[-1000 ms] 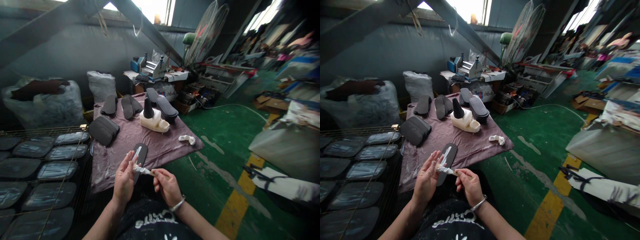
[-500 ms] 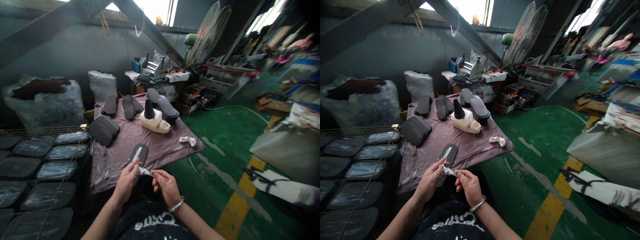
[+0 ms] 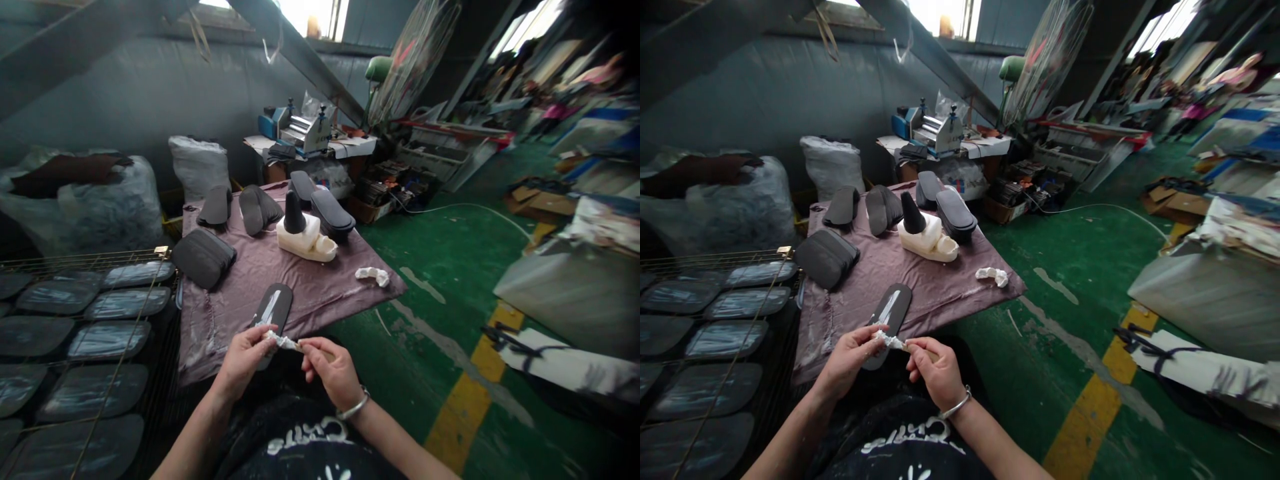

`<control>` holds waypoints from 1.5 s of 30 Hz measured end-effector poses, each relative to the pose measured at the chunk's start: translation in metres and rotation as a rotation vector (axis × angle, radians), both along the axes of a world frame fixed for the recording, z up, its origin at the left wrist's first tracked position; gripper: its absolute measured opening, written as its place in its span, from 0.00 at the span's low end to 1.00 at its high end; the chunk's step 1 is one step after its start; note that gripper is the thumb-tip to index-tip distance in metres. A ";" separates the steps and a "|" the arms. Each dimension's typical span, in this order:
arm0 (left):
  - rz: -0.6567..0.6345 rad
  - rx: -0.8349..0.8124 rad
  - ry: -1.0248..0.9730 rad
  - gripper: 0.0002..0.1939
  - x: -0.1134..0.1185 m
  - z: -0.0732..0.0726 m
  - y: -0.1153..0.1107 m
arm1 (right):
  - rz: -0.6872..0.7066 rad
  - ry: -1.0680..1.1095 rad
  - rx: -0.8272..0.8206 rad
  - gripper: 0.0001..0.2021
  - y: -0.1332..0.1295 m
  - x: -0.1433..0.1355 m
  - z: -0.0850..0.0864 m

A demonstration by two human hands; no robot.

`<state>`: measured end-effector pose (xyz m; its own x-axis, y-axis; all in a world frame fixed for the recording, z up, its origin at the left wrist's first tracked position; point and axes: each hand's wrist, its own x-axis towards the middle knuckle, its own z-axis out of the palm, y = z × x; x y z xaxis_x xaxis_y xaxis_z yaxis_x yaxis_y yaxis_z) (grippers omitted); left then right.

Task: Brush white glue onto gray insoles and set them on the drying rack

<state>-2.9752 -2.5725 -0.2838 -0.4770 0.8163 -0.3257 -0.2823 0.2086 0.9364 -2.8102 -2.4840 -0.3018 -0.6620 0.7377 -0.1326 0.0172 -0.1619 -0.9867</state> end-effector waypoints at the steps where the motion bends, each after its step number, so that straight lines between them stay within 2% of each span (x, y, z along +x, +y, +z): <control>1: -0.012 -0.003 -0.002 0.20 0.000 0.001 0.000 | 0.011 -0.007 0.011 0.16 0.000 0.001 0.001; 8: -0.063 -0.006 -0.057 0.17 0.002 0.008 0.003 | 0.015 0.017 -0.013 0.16 0.003 0.003 0.001; 15: -0.106 0.035 -0.135 0.15 0.000 -0.002 -0.001 | -0.029 0.074 -0.161 0.17 0.001 0.002 -0.013; 21: -0.100 0.051 -0.126 0.14 0.004 0.001 0.001 | 0.039 0.062 -0.049 0.15 0.007 0.005 -0.005; 27: -0.036 0.066 -0.090 0.15 0.008 0.002 0.003 | -0.096 0.119 -0.206 0.16 0.001 -0.002 -0.015; 30: -0.042 0.067 -0.091 0.14 0.010 0.000 0.002 | -0.111 0.113 -0.189 0.15 -0.003 0.000 -0.019; 33: -0.018 0.068 -0.079 0.13 0.013 -0.001 0.002 | -0.070 0.093 -0.114 0.15 -0.001 0.003 -0.015; 35: -0.023 0.068 -0.052 0.13 0.014 0.001 0.002 | -0.052 0.097 -0.126 0.16 0.001 0.003 -0.013; 40: -0.045 0.075 0.041 0.14 0.011 0.007 0.004 | -0.120 0.185 -0.372 0.16 0.001 -0.004 -0.009; 43: -0.029 0.074 0.028 0.14 0.003 0.006 0.003 | -0.065 0.171 -0.318 0.16 0.003 -0.001 -0.003; 45: 0.020 0.067 -0.055 0.15 -0.003 0.003 0.000 | -0.050 0.162 -0.239 0.15 0.007 0.004 0.004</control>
<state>-2.9782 -2.5723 -0.2809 -0.4762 0.8279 -0.2964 -0.3367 0.1398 0.9312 -2.8061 -2.4772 -0.2978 -0.6525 0.7304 -0.2020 -0.1509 -0.3864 -0.9099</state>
